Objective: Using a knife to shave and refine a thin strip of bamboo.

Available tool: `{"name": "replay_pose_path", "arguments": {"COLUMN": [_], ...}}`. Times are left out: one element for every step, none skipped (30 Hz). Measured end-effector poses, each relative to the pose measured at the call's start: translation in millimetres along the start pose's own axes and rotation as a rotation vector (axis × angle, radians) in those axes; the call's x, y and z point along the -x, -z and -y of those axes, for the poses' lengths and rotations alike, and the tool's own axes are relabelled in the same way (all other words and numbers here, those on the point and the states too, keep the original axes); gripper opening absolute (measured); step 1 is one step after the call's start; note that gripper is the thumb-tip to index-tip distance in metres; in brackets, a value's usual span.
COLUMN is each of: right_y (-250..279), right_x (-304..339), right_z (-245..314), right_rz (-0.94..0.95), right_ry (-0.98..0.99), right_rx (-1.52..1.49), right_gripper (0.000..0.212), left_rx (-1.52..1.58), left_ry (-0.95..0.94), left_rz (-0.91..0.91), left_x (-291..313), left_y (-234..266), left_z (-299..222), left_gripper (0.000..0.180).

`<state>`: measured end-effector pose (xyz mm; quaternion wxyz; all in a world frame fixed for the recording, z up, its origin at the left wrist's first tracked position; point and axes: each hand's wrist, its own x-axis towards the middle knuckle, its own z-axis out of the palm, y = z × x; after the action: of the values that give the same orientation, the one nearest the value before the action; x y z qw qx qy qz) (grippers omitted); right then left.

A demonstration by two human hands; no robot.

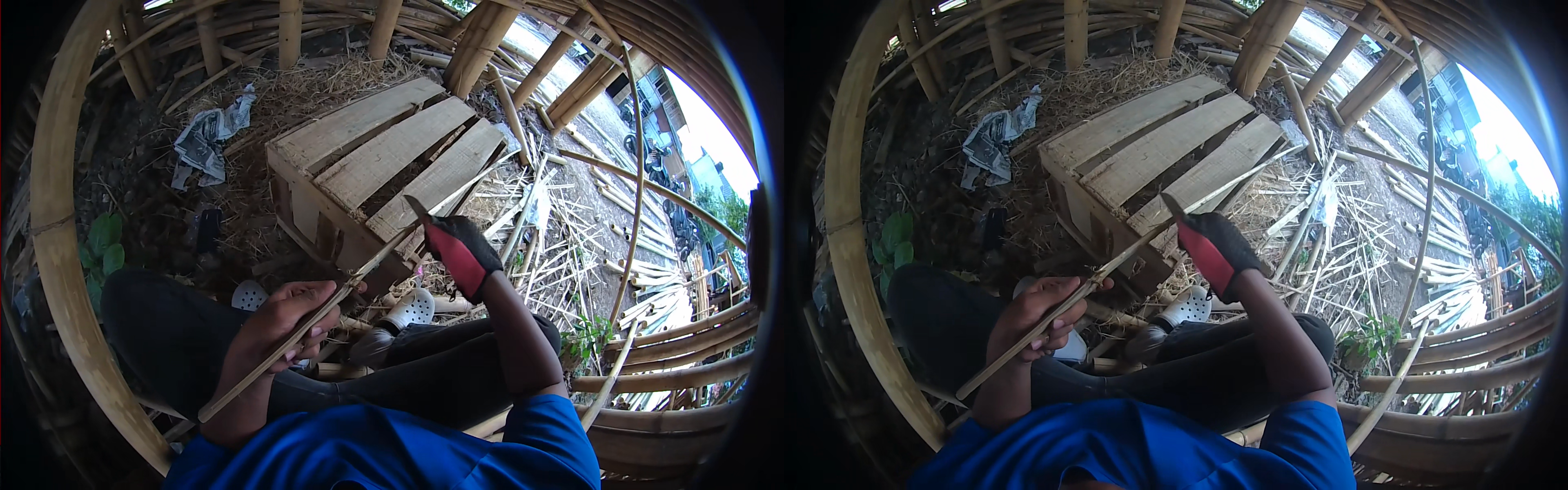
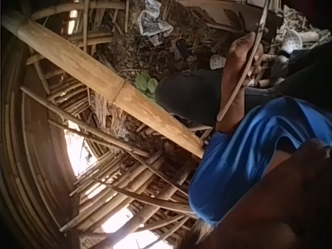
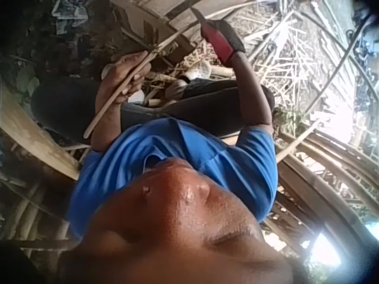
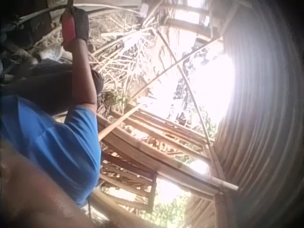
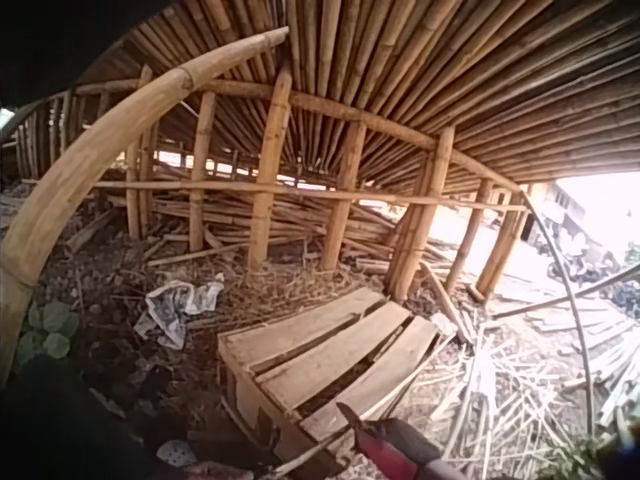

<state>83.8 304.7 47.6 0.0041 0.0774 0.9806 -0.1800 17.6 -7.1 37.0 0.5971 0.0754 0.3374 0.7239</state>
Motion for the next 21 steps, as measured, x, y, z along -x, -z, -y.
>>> {"name": "replay_pose_path", "arguments": {"right_y": [-5.8,-5.6,-4.5,4.7,19.9,2.3,-7.5,-18.4,-30.0,-17.5,-15.4,-14.3,-11.6,-6.6,-6.9,-7.3,-9.8,-21.7,-45.1,-26.0,-3.2], "right_x": [-1.0,-0.4,0.8,-0.1,-1.2,-11.7,-12.9,-10.9,-8.8,0.1,5.5,4.8,0.7,-5.3,-11.9,-10.7,-3.4,-0.9,9.5,6.7,2.2], "right_z": [10.4,10.7,9.8,13.1,10.0,-26.5,-29.2,-25.2,-17.4,35.6,42.7,30.2,10.8,1.0,-19.6,-7.0,6.9,17.5,15.8,30.2,40.8], "right_rz": [0.170,0.131,0.092,0.092,0.086,-0.053,-0.052,-0.031,-0.010,0.099,0.050,0.037,0.027,0.047,-0.032,-0.023,-0.020,-0.001,-0.191,-0.026,0.140], "right_ry": [-0.200,-0.110,-0.021,-0.049,-0.086,-0.079,-0.078,-0.024,0.029,-0.324,-0.313,-0.170,-0.026,-0.095,-0.075,-0.007,0.048,0.107,0.162,0.051,-0.059], "right_rx": [-0.166,-0.132,-0.098,-0.101,-0.098,0.054,0.054,-0.033,-0.120,-0.239,-0.225,-0.284,-0.342,-0.356,-0.101,-0.101,-0.092,-0.046,-0.083,-0.172,-0.258], "right_gripper": [0.048,0.050,0.052,0.053,0.054,0.056,0.056,0.056,0.056,0.050,0.045,0.045,0.044,0.045,0.044,0.045,0.045,0.046,0.046,0.046,0.046], "left_rx": [-0.028,-0.056,-0.055,0.010,0.073,0.069,0.064,0.061,0.062,0.034,-0.005,0.039,0.039,0.039,0.035,0.020,0.022,-0.007,-0.036,-0.054,-0.050], "left_ry": [0.010,0.021,0.022,0.009,-0.001,0.005,0.012,0.017,0.015,0.017,0.025,0.018,0.024,0.018,0.018,0.020,0.018,0.031,0.048,0.028,0.029], "left_rz": [-0.034,-0.068,-0.072,-0.045,-0.007,0.002,-0.008,-0.014,-0.011,-0.041,-0.060,-0.031,-0.030,-0.045,-0.044,-0.064,-0.059,-0.057,-0.059,-0.085,-0.097], "left_x": [2.0,3.7,4.4,5.8,3.3,2.3,2.6,0.4,-2.4,-1.7,1.1,2.4,2.8,2.4,-1.5,-1.2,-4.5,-7.5,-6.6,-2.8,0.2], "left_y": [0.6,1.3,2.8,6.1,6.1,4.4,3.4,2.2,2.6,8.2,9.3,10.9,9.5,5.8,0.9,1.9,2.1,2.9,1.8,5.7,7.2], "left_z": [0.1,0.3,0.6,0.1,-0.7,-1.5,-1.7,-1.5,-2.3,-0.7,-0.8,-1.0,-0.8,-0.7,-1.2,0.8,0.6,0.0,1.3,1.2,1.9], "left_gripper": [0.042,0.043,0.043,0.040,0.037,0.037,0.036,0.035,0.035,0.036,0.036,0.036,0.036,0.031,0.029,0.030,0.030,0.031,0.031,0.029,0.029]}}
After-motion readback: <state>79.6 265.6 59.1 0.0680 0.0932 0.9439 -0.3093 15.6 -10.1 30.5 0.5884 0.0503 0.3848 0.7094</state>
